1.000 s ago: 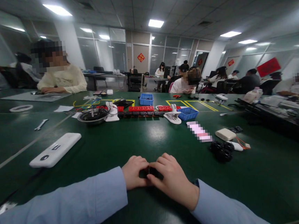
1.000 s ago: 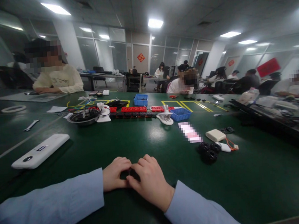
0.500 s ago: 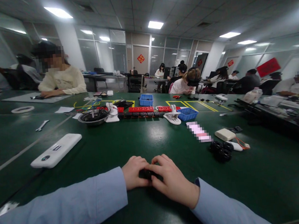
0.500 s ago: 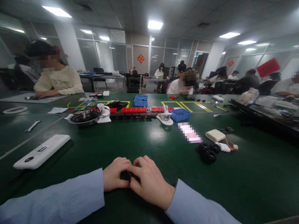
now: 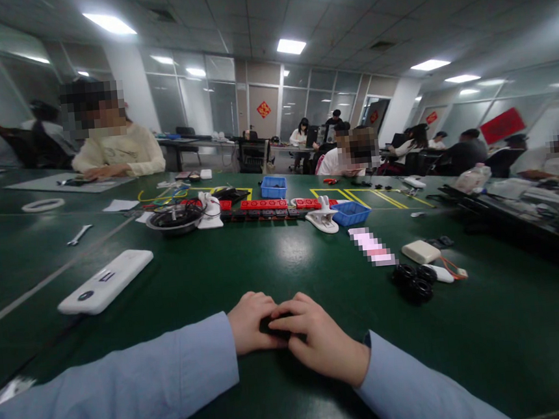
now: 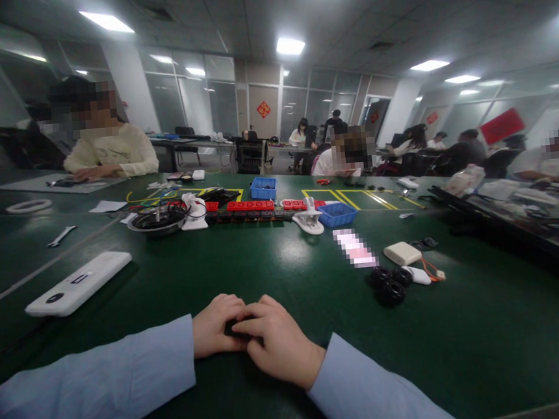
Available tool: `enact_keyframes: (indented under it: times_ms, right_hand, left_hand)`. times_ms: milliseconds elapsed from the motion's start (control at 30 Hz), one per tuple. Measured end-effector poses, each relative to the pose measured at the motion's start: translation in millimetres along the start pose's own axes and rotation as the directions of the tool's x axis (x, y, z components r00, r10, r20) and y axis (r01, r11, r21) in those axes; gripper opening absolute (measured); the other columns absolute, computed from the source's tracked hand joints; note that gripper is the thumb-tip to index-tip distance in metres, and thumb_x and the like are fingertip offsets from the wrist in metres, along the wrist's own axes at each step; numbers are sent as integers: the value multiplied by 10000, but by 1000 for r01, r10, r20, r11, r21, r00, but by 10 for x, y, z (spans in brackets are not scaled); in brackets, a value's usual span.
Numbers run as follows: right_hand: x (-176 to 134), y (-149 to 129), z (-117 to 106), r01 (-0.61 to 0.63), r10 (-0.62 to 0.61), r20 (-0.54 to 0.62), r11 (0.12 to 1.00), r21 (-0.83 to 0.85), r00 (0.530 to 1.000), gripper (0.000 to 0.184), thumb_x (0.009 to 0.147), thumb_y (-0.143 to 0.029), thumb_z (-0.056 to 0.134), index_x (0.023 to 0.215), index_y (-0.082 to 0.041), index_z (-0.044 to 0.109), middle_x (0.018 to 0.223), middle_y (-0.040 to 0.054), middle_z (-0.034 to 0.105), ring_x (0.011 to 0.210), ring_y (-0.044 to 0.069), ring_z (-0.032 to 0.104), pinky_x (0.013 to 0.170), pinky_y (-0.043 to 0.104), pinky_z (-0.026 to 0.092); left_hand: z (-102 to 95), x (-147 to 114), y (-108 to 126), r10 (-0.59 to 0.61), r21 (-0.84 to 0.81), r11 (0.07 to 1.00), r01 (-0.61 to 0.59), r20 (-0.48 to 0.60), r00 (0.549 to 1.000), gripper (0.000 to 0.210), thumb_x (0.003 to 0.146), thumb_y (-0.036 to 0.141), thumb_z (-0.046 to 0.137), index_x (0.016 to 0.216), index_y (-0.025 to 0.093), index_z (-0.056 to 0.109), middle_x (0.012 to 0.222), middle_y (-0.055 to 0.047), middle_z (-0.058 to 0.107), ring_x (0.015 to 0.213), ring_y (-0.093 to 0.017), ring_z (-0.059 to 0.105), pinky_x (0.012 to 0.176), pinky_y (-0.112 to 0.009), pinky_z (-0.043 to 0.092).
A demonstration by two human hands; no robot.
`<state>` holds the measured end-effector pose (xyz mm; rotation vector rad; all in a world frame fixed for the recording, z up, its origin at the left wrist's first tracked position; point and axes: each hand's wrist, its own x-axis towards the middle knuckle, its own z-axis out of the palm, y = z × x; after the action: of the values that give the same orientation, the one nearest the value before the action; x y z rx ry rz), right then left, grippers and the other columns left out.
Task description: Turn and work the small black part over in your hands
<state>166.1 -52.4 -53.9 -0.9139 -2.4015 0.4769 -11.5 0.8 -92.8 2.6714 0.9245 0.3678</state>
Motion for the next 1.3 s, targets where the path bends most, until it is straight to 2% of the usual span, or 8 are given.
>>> enact_keyframes:
  times_ms: [467, 667, 767, 867, 933, 1100, 1300]
  right_hand:
    - [4, 59, 56, 85, -86, -39, 996, -15, 996, 300, 721, 24, 476, 728, -202, 675, 873, -9, 670, 740, 140, 492, 679, 293, 382]
    - [5, 43, 19, 133, -135, -61, 990, -35, 989, 335, 745, 10, 419, 794, -208, 668, 933, -3, 682, 725, 146, 489, 678, 309, 380]
    - [-17, 44, 9, 156, -158, -107, 987, -19, 982, 368, 708, 7, 404, 871, -204, 658, 992, 16, 662, 755, 157, 497, 696, 326, 386]
    - [-35, 34, 0, 113, -111, -150, 994, 2, 983, 406, 664, -23, 420, 975, -185, 625, 1007, 53, 623, 825, 180, 496, 732, 342, 407]
    - [-35, 26, -8, 51, -49, -165, 999, 7, 985, 372, 694, -55, 442, 1009, -169, 602, 975, 70, 606, 846, 187, 495, 755, 349, 416]
    - [-20, 32, -30, -98, 89, -204, 995, -34, 975, 194, 788, -180, 527, 969, -166, 595, 923, 65, 598, 848, 190, 497, 772, 353, 414]
    - [-29, 58, -23, -159, 134, -228, 982, -97, 964, 235, 764, -269, 625, 972, -161, 605, 919, 68, 592, 855, 201, 502, 772, 356, 412]
  left_hand:
    - [-2, -5, 17, -5, -32, 999, 5, -22, 1000, 354, 695, 524, 647, 727, 177, 581, 743, 15, 565, 739, -168, 521, 675, -289, 341]
    - [-25, -6, 25, 6, -23, 1000, -6, -13, 1000, 361, 710, 535, 625, 748, 179, 576, 757, 14, 570, 741, -167, 527, 666, -284, 347]
    - [-23, -2, 16, 12, -4, 1000, -12, -12, 1000, 364, 714, 536, 624, 748, 177, 570, 749, 15, 575, 734, -169, 532, 650, -282, 341]
    - [-8, 2, 2, 21, 8, 1000, -21, -9, 1000, 333, 712, 506, 639, 779, 185, 580, 782, 13, 590, 759, -180, 539, 661, -290, 342]
    - [6, 3, -9, 10, 0, 1000, -10, -9, 1000, 340, 699, 492, 655, 832, 186, 593, 806, 4, 601, 778, -191, 543, 680, -303, 350]
    - [30, 0, -39, -10, -39, 999, 10, 0, 1000, 387, 685, 516, 659, 892, 192, 611, 855, -13, 619, 812, -202, 542, 711, -319, 360]
    - [18, -8, -28, -9, -56, 998, 8, -12, 1000, 367, 679, 503, 678, 830, 176, 607, 850, -8, 622, 816, -202, 547, 721, -322, 357]
